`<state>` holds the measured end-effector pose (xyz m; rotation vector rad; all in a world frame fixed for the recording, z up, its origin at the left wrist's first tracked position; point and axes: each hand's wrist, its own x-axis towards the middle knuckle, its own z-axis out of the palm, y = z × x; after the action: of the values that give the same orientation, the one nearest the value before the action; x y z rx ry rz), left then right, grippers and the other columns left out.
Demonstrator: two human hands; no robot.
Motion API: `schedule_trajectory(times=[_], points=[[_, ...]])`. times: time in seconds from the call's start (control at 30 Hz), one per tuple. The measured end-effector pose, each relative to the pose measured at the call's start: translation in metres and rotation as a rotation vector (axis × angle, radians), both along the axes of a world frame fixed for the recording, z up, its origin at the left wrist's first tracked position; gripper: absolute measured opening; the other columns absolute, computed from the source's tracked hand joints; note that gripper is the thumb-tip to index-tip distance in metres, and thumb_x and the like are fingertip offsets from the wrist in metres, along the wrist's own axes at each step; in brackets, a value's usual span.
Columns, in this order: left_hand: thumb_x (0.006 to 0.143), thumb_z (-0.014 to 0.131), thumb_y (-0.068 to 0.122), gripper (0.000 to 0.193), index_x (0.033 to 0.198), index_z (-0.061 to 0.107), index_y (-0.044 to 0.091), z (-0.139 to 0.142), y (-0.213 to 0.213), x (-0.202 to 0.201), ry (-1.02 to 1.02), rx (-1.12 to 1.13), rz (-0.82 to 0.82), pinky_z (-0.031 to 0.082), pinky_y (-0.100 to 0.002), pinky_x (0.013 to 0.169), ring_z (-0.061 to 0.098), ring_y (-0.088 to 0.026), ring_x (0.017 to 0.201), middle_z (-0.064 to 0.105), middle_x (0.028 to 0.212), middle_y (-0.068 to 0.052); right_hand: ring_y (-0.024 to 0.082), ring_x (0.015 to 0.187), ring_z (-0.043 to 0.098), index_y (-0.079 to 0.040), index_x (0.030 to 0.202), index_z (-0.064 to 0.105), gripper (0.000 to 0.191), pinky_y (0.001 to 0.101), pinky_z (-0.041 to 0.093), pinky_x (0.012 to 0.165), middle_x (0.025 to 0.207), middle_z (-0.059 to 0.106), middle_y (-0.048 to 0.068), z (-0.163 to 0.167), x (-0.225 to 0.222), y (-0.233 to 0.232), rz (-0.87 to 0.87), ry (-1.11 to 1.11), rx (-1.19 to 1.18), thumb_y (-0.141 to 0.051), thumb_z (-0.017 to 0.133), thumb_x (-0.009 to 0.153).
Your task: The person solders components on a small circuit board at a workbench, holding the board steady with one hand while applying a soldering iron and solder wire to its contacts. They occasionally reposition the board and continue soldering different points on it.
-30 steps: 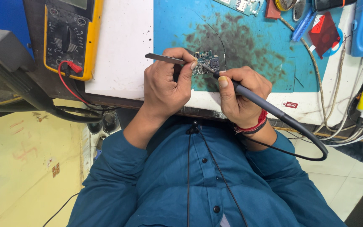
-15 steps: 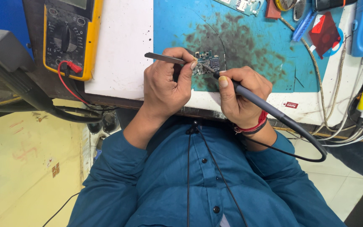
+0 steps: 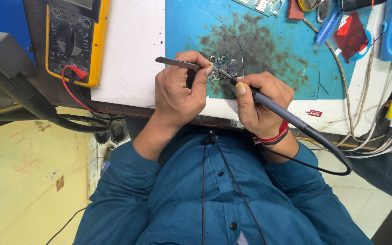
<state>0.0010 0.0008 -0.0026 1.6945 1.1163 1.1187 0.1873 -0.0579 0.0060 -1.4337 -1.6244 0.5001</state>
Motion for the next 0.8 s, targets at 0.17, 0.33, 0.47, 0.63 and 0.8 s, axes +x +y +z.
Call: schedule_trajectory(times=[0.17, 0.33, 0.47, 0.63, 0.8], points=[[0.103, 0.071, 0.002, 0.009, 0.104, 0.061, 0.003, -0.0001, -0.0002, -0.0001, -0.003, 0.003, -0.002, 0.055, -0.027, 0.066, 0.070, -0.013, 0.075, 0.071, 0.098, -0.006, 0.021, 0.063, 0.060, -0.002, 0.101, 0.067, 0.010, 0.0311, 0.044, 0.060, 0.080, 0.063, 0.009, 0.0001, 0.0002, -0.0002, 0.001, -0.007, 0.004, -0.010, 0.072, 0.106], [0.102, 0.070, 0.002, 0.009, 0.103, 0.062, 0.003, -0.0003, 0.0000, 0.0001, 0.003, -0.003, 0.000, 0.056, -0.026, 0.066, 0.071, -0.013, 0.074, 0.071, 0.096, -0.006, 0.022, 0.068, 0.061, -0.002, 0.099, 0.067, 0.010, 0.0309, 0.044, 0.060, 0.079, 0.063, 0.009, 0.0006, -0.0005, -0.0005, -0.003, -0.002, -0.003, -0.009, 0.072, 0.105], [0.103, 0.070, 0.002, 0.009, 0.104, 0.061, 0.003, -0.0006, -0.0005, -0.0001, 0.003, 0.004, -0.004, 0.056, -0.026, 0.066, 0.071, -0.012, 0.075, 0.071, 0.097, -0.006, 0.021, 0.064, 0.061, -0.002, 0.100, 0.067, 0.010, 0.0308, 0.044, 0.060, 0.080, 0.063, 0.009, 0.0010, -0.0004, -0.0003, -0.002, 0.000, -0.007, -0.009, 0.071, 0.106], [0.103, 0.070, 0.002, 0.009, 0.105, 0.061, 0.003, -0.0010, 0.0001, 0.0001, -0.005, 0.006, -0.008, 0.056, -0.026, 0.066, 0.071, -0.012, 0.076, 0.071, 0.097, -0.006, 0.021, 0.064, 0.061, -0.002, 0.100, 0.067, 0.011, 0.0308, 0.044, 0.060, 0.080, 0.063, 0.009, 0.0014, -0.0006, 0.0000, -0.001, -0.001, -0.006, -0.010, 0.071, 0.106], [0.103, 0.070, 0.002, 0.009, 0.104, 0.061, 0.003, -0.0006, 0.0002, 0.0001, -0.004, -0.007, -0.002, 0.055, -0.026, 0.065, 0.070, -0.012, 0.073, 0.071, 0.096, -0.006, 0.021, 0.065, 0.061, -0.002, 0.100, 0.067, 0.010, 0.0307, 0.044, 0.060, 0.080, 0.063, 0.009, 0.0015, -0.0001, 0.0001, -0.001, -0.001, -0.009, -0.009, 0.071, 0.106]])
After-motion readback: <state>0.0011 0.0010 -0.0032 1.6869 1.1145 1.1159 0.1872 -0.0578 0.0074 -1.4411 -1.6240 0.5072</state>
